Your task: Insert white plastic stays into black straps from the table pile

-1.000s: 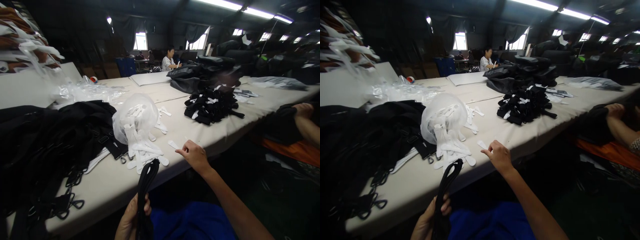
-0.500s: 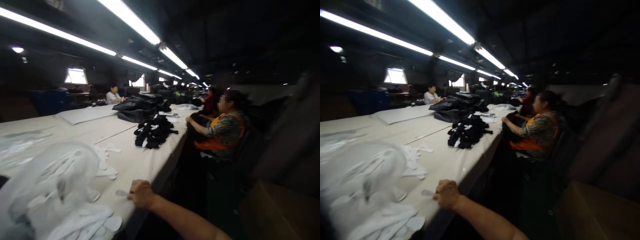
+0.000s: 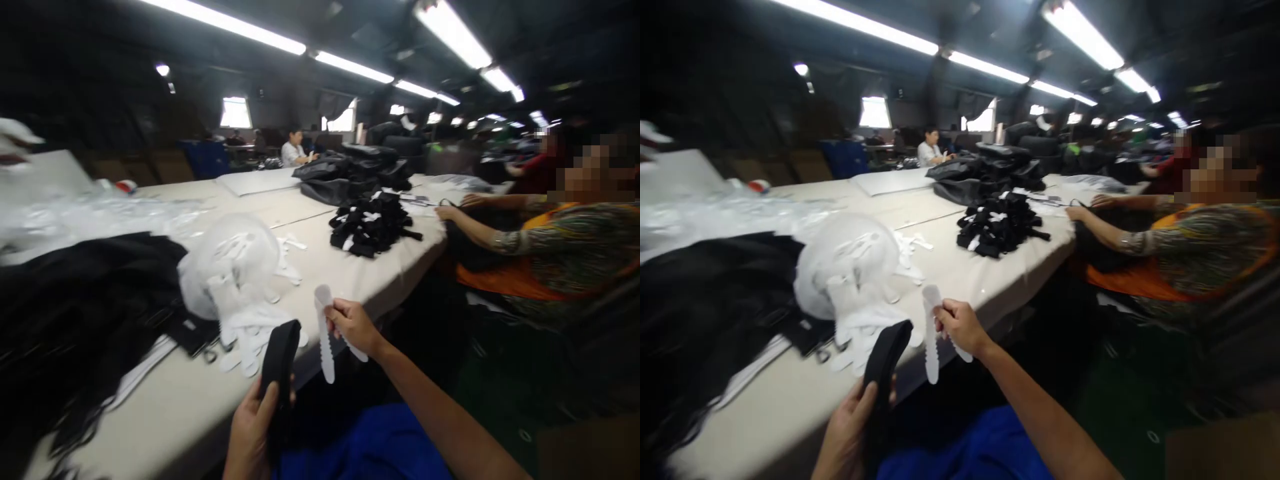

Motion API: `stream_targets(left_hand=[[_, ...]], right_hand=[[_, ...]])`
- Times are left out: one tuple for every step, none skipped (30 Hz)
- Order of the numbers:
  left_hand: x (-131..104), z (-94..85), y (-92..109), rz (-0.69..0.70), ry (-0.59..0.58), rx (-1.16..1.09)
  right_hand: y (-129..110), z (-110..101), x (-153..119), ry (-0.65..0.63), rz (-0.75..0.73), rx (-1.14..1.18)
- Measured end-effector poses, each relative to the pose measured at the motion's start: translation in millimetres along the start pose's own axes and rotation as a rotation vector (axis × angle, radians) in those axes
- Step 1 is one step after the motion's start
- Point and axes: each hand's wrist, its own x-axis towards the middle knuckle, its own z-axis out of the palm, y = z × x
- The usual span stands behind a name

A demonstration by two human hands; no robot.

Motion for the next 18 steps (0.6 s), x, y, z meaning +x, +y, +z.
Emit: stream_targets(left_hand=[[2.6, 1.4, 3.8, 0.046, -0.023, -0.001], [6.6, 4.5, 8.5, 0.106, -0.053, 0.001], [11.2, 8.6, 13.7, 0.177, -0.075, 0.008], [15.5, 13.1, 18.7, 0.247, -0.099, 0.024], [18.7, 17.5, 23.1, 0.305, -0.118, 0.043], [20.7, 21.3, 26.6, 0.350, -0.133, 0.063], [21.4, 24.3, 28.9, 0.380, -0.150, 0.084], [21.1, 26.3, 30.0, 0.394, -0.161, 0.102], [20.3, 27.2, 30.0, 0.399, -0.166, 0.114], [19.2, 27.3, 29.2, 0.399, -0.165, 0.124], [18.2, 26.8, 27.8, 0.396, -0.158, 0.132], [17.3, 26.0, 26.2, 0.388, -0.150, 0.136], [16.6, 25.3, 24.4, 0.376, -0.144, 0.135], [16.2, 24.9, 22.6, 0.367, -0.136, 0.133], [15.9, 24.7, 20.8, 0.364, -0.126, 0.132], [15.9, 24.8, 19.0, 0.367, -0.105, 0.134], [16.2, 24.9, 17.1, 0.372, -0.075, 0.139], [17.0, 24.8, 15.3, 0.375, -0.035, 0.141]], right_hand=[[-4.0, 4.6, -6.9, -0.058, 0.003, 0.002], [-7.5, 9.0, -13.8, -0.109, 0.005, -0.012], [-10.5, 13.0, -20.4, -0.159, 0.006, -0.044], [-13.2, 16.5, -26.6, -0.200, 0.002, -0.090], [-15.4, 19.2, -32.0, -0.225, -0.010, -0.140], [-17.2, 21.2, -36.4, -0.240, -0.022, -0.183], [-18.4, 22.3, -39.8, -0.252, -0.024, -0.213], [-19.0, 22.7, -42.2, -0.268, -0.015, -0.224], [-19.1, 22.5, -43.8, -0.288, 0.003, -0.216], [-18.6, 22.2, -44.8, -0.315, 0.025, -0.195], [-17.7, 21.9, -45.4, -0.341, 0.051, -0.164], [-16.2, 22.2, -45.8, -0.360, 0.080, -0.122], [-14.4, 23.2, -46.3, -0.361, 0.113, -0.070], [-12.4, 25.1, -46.9, -0.342, 0.148, -0.012], [-10.4, 27.7, -47.8, -0.311, 0.184, 0.048], [-8.7, 30.9, -49.1, -0.275, 0.218, 0.104], [-7.3, 34.4, -50.6, -0.245, 0.244, 0.151], [-6.2, 37.9, -52.3, -0.227, 0.262, 0.185]])
